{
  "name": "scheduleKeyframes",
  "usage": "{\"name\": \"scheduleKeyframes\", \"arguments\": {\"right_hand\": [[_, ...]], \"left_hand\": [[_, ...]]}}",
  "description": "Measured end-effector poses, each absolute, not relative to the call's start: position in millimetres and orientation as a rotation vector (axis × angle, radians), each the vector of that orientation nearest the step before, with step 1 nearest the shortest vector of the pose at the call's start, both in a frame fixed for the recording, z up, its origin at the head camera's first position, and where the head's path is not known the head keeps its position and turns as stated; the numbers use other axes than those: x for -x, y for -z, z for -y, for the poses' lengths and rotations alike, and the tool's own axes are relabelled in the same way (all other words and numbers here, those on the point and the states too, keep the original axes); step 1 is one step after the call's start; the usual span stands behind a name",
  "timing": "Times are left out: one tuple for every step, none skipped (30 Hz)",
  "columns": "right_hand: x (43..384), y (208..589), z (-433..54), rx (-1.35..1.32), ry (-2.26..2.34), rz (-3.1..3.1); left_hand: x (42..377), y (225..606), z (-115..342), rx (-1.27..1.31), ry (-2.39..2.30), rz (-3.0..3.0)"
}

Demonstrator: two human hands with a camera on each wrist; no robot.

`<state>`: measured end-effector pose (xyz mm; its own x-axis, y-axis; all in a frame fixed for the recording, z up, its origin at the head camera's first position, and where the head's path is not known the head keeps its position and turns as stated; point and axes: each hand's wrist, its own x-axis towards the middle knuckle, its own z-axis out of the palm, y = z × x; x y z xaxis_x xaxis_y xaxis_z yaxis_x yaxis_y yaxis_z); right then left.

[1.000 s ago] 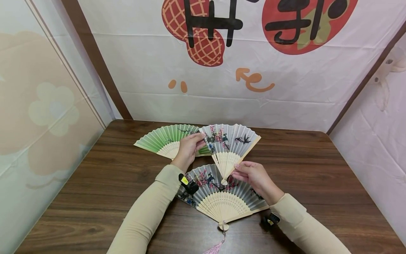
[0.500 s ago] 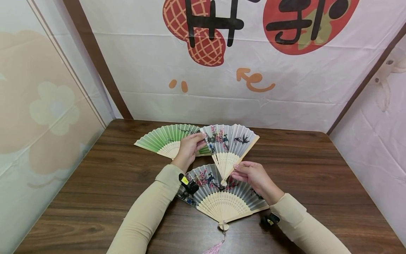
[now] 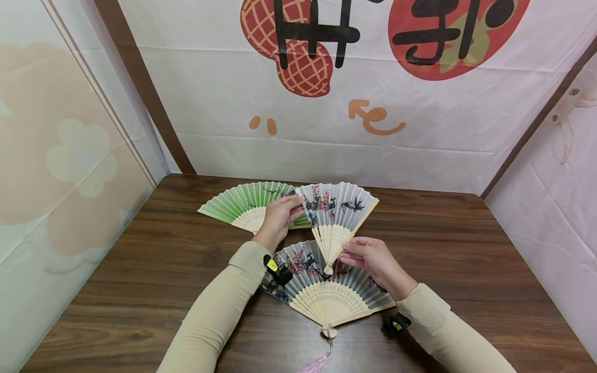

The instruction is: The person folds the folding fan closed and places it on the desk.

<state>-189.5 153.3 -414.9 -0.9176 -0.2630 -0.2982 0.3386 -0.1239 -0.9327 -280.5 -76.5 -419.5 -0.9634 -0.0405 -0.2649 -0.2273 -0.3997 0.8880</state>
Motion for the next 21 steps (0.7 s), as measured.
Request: {"name": "scheduleKeyframes", "arguments": {"right_hand": [[189.4,414.8,-153.2,-0.077,2.092,-1.762],[189.3,414.6,-153.0,-0.072,2.091,-1.762],[189.2,414.3,-152.9,-0.065,2.09,-1.761],[189.1,414.0,-152.8,-0.064,2.09,-1.761],[188.9,413.7,-152.7,-0.062,2.09,-1.762],[188.8,413.5,-152.7,-0.06,2.09,-1.761],[188.7,413.2,-152.6,-0.057,2.09,-1.762],[188.6,413.1,-152.6,-0.054,2.088,-1.762],[188.6,413.0,-152.5,-0.051,2.087,-1.762],[188.6,413.2,-152.6,-0.048,2.086,-1.762],[188.7,413.3,-152.5,-0.047,2.084,-1.762],[188.7,413.4,-152.4,-0.045,2.083,-1.762],[188.7,413.3,-152.4,-0.041,2.08,-1.763],[188.8,413.6,-152.2,-0.042,2.077,-1.764],[188.9,413.8,-152.0,-0.043,2.073,-1.766],[188.8,413.8,-151.7,-0.045,2.07,-1.768],[188.8,413.8,-151.5,-0.048,2.067,-1.77],[188.7,413.7,-151.3,-0.05,2.066,-1.773],[188.6,413.9,-151.3,-0.05,2.064,-1.775],[188.6,414.1,-151.3,-0.053,2.063,-1.775],[188.4,414.1,-151.4,-0.052,2.063,-1.776]], "left_hand": [[280.6,419.8,76.6,0.375,-2.507,-1.653],[280.8,420.1,76.7,0.377,-2.503,-1.654],[280.8,420.3,76.7,0.38,-2.5,-1.653],[280.8,420.2,76.5,0.383,-2.499,-1.653],[280.7,420.2,76.4,0.382,-2.498,-1.655],[280.5,420.0,76.4,0.38,-2.496,-1.658],[280.2,419.8,76.3,0.377,-2.493,-1.664],[280.2,419.7,76.2,0.374,-2.492,-1.667],[280.1,419.7,76.0,0.372,-2.494,-1.667],[280.1,419.8,75.8,0.369,-2.494,-1.67],[280.2,420.1,75.8,0.367,-2.493,-1.672],[280.5,420.5,75.6,0.365,-2.492,-1.674],[280.5,420.6,75.3,0.366,-2.494,-1.673],[280.5,420.9,75.0,0.367,-2.494,-1.671],[280.2,420.8,74.8,0.367,-2.495,-1.67],[280.1,420.8,74.5,0.368,-2.495,-1.67],[279.9,420.7,74.2,0.37,-2.495,-1.67],[279.9,420.6,73.9,0.373,-2.496,-1.668],[279.7,420.3,73.7,0.375,-2.494,-1.668],[279.6,420.0,73.5,0.377,-2.494,-1.668],[279.5,419.5,73.4,0.377,-2.495,-1.667]]}}
